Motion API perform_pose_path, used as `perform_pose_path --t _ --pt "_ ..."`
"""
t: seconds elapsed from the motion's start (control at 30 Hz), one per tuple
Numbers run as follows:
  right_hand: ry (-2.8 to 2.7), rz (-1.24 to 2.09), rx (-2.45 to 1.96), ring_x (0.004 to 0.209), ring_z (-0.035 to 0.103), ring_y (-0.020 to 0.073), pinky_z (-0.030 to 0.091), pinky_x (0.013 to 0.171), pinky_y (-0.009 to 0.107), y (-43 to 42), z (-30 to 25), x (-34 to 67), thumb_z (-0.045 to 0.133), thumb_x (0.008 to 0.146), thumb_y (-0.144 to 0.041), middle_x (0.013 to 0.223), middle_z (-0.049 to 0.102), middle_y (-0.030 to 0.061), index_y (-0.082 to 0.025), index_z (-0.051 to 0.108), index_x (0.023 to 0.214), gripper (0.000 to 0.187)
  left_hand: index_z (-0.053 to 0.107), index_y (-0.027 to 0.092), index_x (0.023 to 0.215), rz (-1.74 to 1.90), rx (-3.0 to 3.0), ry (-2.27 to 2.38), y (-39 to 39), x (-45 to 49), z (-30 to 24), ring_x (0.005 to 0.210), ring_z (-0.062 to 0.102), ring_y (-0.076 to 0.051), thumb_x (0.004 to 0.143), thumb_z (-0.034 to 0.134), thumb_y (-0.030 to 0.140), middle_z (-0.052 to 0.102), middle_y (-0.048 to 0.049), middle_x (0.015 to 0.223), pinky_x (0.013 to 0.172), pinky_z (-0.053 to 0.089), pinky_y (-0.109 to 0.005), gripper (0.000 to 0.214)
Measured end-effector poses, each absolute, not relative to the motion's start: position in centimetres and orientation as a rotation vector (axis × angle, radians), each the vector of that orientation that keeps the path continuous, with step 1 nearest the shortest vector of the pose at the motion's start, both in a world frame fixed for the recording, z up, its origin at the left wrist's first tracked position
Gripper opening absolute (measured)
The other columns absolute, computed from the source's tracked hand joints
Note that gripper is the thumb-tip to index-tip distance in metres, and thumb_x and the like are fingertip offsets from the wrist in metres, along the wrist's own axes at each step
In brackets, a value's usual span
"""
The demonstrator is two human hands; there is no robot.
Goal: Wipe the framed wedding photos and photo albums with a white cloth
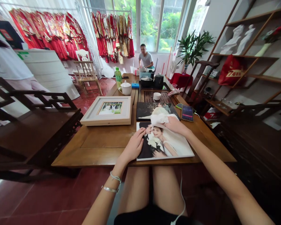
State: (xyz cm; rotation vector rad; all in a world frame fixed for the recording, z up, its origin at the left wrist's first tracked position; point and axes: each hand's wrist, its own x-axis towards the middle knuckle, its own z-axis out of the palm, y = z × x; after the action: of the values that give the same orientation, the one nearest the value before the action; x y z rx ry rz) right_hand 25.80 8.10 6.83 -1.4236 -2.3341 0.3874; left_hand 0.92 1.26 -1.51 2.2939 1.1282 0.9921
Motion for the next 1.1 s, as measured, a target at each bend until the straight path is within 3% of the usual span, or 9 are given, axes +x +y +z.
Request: perform_pose_path --t 0.2,0.33,0.43,0.5,0.63,0.77,0.9,1.1 --pt "-2.157 0.298 -1.628 0.110 0.059 0.0323 0.045 0.095 0.043 5.7 5.5 30.7 0.047 0.078 -0.019 0.116 0.068 0.0135 -0.014 0.064 0.110 0.037 0.044 0.018 0.138 1.003 2.286 1.132 1.2 0.9 -1.4 0.140 0.033 -0.023 0.096 0.031 0.021 0.041 -0.0128 0.147 0.118 0.027 -0.049 0.043" --pt "-2.208 0.241 -1.593 0.135 0.036 0.0380 0.025 0.110 0.060 -0.3 4.3 29.8 0.047 0.066 -0.013 0.132 0.056 0.0187 -0.009 0.058 0.123 0.057 0.044 0.016 0.137 0.972 2.288 1.153 1.0 1.0 -1.2 0.140 0.034 -0.023 0.096 0.030 0.021 0.041 -0.0140 0.147 0.118 0.027 -0.048 0.044" --pt "-2.413 0.215 -1.383 0.143 0.022 0.0310 0.015 0.115 0.058 -6.2 3.9 27.7 0.045 0.061 -0.009 0.140 0.051 0.0131 -0.013 0.048 0.135 0.074 0.044 0.015 0.137 0.968 2.291 1.159 1.0 1.0 -1.1 0.140 0.033 -0.023 0.096 0.030 0.020 0.040 -0.0147 0.147 0.118 0.026 -0.048 0.044" --pt "-2.532 0.216 -1.269 0.144 0.016 0.0303 0.012 0.116 0.058 -9.0 4.0 26.4 0.046 0.059 -0.008 0.143 0.048 0.0087 -0.016 0.050 0.134 0.075 0.044 0.015 0.137 0.968 2.291 1.154 1.1 1.0 -1.2 0.141 0.032 -0.023 0.096 0.030 0.021 0.040 -0.0143 0.148 0.118 0.026 -0.048 0.044" --pt "-2.564 0.221 -1.287 0.143 0.018 0.0324 0.015 0.115 0.059 -8.6 4.3 25.8 0.047 0.060 -0.008 0.145 0.046 0.0078 -0.016 0.050 0.134 0.075 0.044 0.015 0.137 0.971 2.286 1.141 1.2 0.9 -1.4 0.141 0.032 -0.023 0.096 0.030 0.022 0.040 -0.0143 0.148 0.119 0.025 -0.048 0.043" --pt "-2.416 0.208 -1.544 0.140 0.025 0.0362 0.017 0.112 0.062 -1.5 4.6 27.0 0.052 0.068 -0.013 0.144 0.048 0.0085 -0.015 0.046 0.138 0.070 0.044 0.014 0.137 0.953 2.288 1.131 1.4 0.8 -1.4 0.141 0.032 -0.023 0.096 0.030 0.022 0.039 -0.0151 0.148 0.119 0.025 -0.049 0.044" --pt "-2.288 0.165 -1.725 0.140 0.024 0.0389 0.014 0.110 0.065 3.8 4.9 26.4 0.050 0.074 -0.012 0.145 0.046 0.0115 -0.011 0.046 0.138 0.064 0.044 0.014 0.137 0.957 2.279 1.136 1.3 0.8 -1.3 0.141 0.032 -0.023 0.096 0.031 0.022 0.039 -0.0148 0.148 0.119 0.025 -0.049 0.044" --pt "-2.493 0.088 -1.543 0.141 0.016 0.0423 0.010 0.111 0.065 -1.9 4.0 21.4 0.055 0.070 -0.011 0.148 0.040 0.0158 -0.008 0.039 0.143 0.075 0.045 0.017 0.136 0.994 2.269 1.112 1.3 0.8 -1.4 0.140 0.033 -0.023 0.096 0.031 0.021 0.041 -0.0138 0.147 0.118 0.026 -0.049 0.043"
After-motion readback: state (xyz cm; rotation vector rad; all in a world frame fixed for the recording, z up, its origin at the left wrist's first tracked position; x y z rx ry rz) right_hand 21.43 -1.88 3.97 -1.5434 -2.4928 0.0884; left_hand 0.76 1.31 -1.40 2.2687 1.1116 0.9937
